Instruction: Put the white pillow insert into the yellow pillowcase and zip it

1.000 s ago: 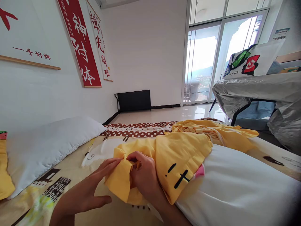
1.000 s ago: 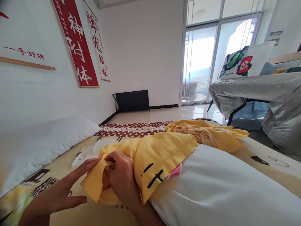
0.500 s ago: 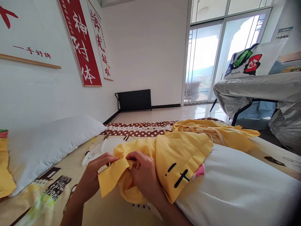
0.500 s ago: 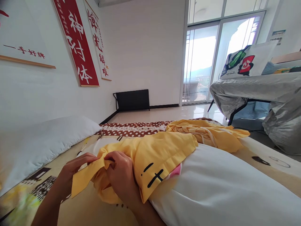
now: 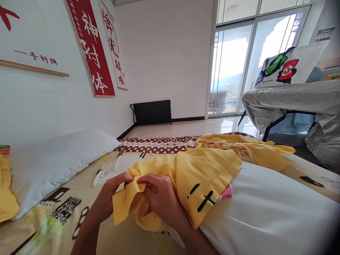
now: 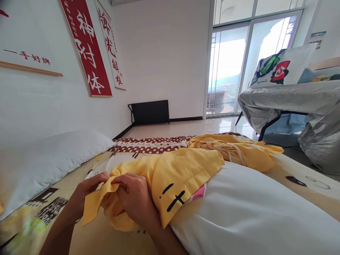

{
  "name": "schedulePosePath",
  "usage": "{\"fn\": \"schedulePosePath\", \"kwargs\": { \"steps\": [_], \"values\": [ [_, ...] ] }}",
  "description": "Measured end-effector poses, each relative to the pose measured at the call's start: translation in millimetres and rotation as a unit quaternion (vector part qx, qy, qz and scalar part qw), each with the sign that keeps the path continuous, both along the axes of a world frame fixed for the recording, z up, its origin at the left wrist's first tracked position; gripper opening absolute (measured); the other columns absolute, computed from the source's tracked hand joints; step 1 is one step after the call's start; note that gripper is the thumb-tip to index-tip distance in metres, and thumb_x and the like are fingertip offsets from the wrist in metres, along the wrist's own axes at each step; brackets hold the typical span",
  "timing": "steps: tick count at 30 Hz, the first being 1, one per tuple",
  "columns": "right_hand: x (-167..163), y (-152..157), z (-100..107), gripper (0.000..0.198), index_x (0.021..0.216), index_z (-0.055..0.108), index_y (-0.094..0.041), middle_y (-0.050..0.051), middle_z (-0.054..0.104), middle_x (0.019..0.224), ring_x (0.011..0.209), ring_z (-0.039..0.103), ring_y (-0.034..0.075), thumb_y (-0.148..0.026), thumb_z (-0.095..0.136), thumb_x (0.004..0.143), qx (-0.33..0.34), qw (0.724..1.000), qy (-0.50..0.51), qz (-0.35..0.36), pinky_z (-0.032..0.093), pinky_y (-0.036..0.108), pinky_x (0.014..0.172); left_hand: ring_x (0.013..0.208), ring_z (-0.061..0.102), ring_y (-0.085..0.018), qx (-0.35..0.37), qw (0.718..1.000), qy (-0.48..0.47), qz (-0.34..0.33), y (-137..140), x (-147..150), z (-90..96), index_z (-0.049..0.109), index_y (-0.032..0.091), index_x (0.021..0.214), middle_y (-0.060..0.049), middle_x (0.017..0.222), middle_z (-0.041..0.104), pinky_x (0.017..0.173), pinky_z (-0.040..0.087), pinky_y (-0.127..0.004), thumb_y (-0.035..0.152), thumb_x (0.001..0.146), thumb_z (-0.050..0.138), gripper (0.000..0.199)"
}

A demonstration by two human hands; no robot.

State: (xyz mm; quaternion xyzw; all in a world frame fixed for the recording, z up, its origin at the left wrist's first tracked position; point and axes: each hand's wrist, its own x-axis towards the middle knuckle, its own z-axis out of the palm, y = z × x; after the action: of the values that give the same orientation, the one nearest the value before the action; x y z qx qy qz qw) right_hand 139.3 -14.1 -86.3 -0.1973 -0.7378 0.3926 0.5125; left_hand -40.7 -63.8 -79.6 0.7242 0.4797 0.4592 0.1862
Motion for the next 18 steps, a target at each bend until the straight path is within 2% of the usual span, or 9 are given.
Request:
{"fn": "schedulePosePath", "kwargs": {
  "steps": [5, 12, 15, 18],
  "values": [
    [-0.7, 2.2, -2.6, 0.033, 0.087, 0.075, -0.018, -0.001, 0.064, 0.068, 0.059, 0.051, 0.009, -0.01, 0.048, 0.069, -0.044, 0.999, -0.009, 0.02, 0.04, 0.018, 0.055, 0.07, 0.044, -0.015, -0.037, 0.998, -0.037, -0.021, 0.1, 6.5, 1.7, 0.051, 0.018, 0.076, -0.002, 0.076, 0.049, 0.063, 0.04, -0.024, 0.033, 0.08, 0.061, 0.019],
    [-1.4, -0.7, 0.9, 0.024, 0.08, 0.074, -0.019, -0.006, 0.05, 0.052, 0.05, 0.04, 0.007, -0.016, 0.052, 0.073, -0.055, 0.998, -0.013, -0.017, 0.031, 0.017, 0.049, 0.064, 0.042, -0.014, -0.04, 0.997, -0.072, 0.006, -4.4, 1.7, 7.9, 0.052, 0.017, 0.065, -0.001, 0.068, 0.048, 0.058, 0.037, -0.024, 0.033, 0.075, 0.065, 0.023],
    [0.1, -1.9, 3.1, 0.018, 0.08, 0.073, -0.019, -0.006, 0.048, 0.05, 0.048, 0.039, 0.006, -0.025, 0.057, 0.077, -0.07, 0.997, -0.015, -0.036, 0.032, 0.018, 0.049, 0.066, 0.049, -0.016, -0.012, 0.992, -0.12, 0.028, -4.3, -12.7, 7.4, 0.058, 0.016, 0.066, -0.003, 0.069, 0.054, 0.059, 0.04, -0.025, 0.037, 0.074, 0.067, 0.024],
    [1.4, -2.1, 4.6, 0.015, 0.077, 0.072, -0.018, -0.007, 0.046, 0.049, 0.048, 0.039, 0.006, -0.025, 0.059, 0.076, -0.076, 0.996, -0.012, -0.038, 0.031, 0.018, 0.048, 0.067, 0.053, -0.018, 0.045, 0.984, -0.159, 0.059, -2.2, -23.1, 6.0, 0.06, 0.016, 0.064, -0.004, 0.067, 0.056, 0.062, 0.043, -0.026, 0.041, 0.072, 0.069, 0.028]
  ]
}}
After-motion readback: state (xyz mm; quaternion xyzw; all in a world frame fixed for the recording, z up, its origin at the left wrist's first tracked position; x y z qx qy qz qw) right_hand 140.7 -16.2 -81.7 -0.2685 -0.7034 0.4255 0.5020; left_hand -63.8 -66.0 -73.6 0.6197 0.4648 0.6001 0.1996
